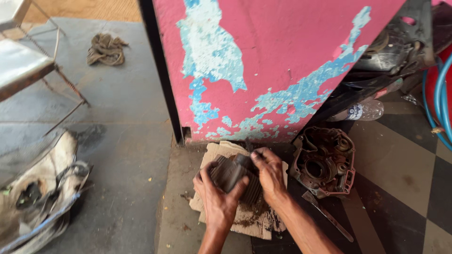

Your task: The person cleans a motorcycle engine cylinder head by scraping residue from its surface using a small metal tool. They rotate the part on a piece of cardboard to access different sides while clearing away debris.

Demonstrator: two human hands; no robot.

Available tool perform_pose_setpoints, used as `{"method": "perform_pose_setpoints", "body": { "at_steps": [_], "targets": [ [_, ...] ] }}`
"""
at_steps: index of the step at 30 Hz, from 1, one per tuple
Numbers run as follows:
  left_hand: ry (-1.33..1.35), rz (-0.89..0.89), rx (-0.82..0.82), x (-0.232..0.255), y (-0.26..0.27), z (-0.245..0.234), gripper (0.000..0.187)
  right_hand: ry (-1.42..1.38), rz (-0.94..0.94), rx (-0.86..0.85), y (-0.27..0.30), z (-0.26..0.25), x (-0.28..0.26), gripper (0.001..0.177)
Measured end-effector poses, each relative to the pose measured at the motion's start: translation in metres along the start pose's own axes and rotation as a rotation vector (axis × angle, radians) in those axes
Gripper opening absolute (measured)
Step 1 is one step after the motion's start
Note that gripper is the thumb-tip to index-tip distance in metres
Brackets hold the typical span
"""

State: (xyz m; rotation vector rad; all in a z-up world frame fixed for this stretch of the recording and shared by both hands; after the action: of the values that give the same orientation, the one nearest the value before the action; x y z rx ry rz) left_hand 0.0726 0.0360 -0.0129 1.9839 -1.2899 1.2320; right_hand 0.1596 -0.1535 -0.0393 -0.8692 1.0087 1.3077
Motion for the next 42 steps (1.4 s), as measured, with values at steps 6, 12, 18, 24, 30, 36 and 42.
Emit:
{"method": "perform_pose_setpoints", "body": {
  "at_steps": [6, 12, 18, 24, 30, 36, 42],
  "targets": [
    [-0.209, 0.091, -0.067, 0.017, -0.002, 0.004, 0.11, 0.113, 0.003, 0.034, -0.002, -0.021, 0.016, 0.019],
    [-0.152, 0.259, -0.177, 0.026, -0.006, 0.01, 0.105, 0.275, 0.025, 0.117, -0.004, -0.04, 0.011, 0.016],
    [-0.129, 0.182, -0.199, 0.01, -0.011, 0.012, 0.105, 0.625, 0.005, 0.02, 0.013, -0.041, -0.026, 0.017],
    [-0.077, 0.048, -0.191, 0.0, -0.022, 0.004, 0.097, 0.726, -0.285, -0.189, 0.027, 0.002, -0.056, 0.012],
    [-0.076, -0.07, -0.21, -0.005, -0.028, -0.003, 0.097, 0.858, -0.262, -0.175, 0.016, 0.018, -0.05, 0.012],
    [-0.028, 0.11, -0.136, -0.003, -0.028, -0.005, 0.096, 0.863, -0.565, -0.29, 0.02, 0.043, -0.065, 0.009],
    [-0.01, 0.174, -0.127, -0.004, -0.024, -0.005, 0.095, 1.012, -0.593, -0.409, 0.021, 0.038, -0.057, 0.014]
  ]
}}
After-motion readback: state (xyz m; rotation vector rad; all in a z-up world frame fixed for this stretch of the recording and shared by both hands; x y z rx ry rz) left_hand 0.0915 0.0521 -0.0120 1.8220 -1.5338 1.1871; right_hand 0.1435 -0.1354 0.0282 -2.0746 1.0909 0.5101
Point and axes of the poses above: each hand's wrist, its own y-axis away from the middle knuckle, its own z-axis out of the palm, x = y × z, the point moved 8 cm from there along -y, towards the middle knuckle, and after that the axes turned 15 degrees about -y, right-handed, at the moved point
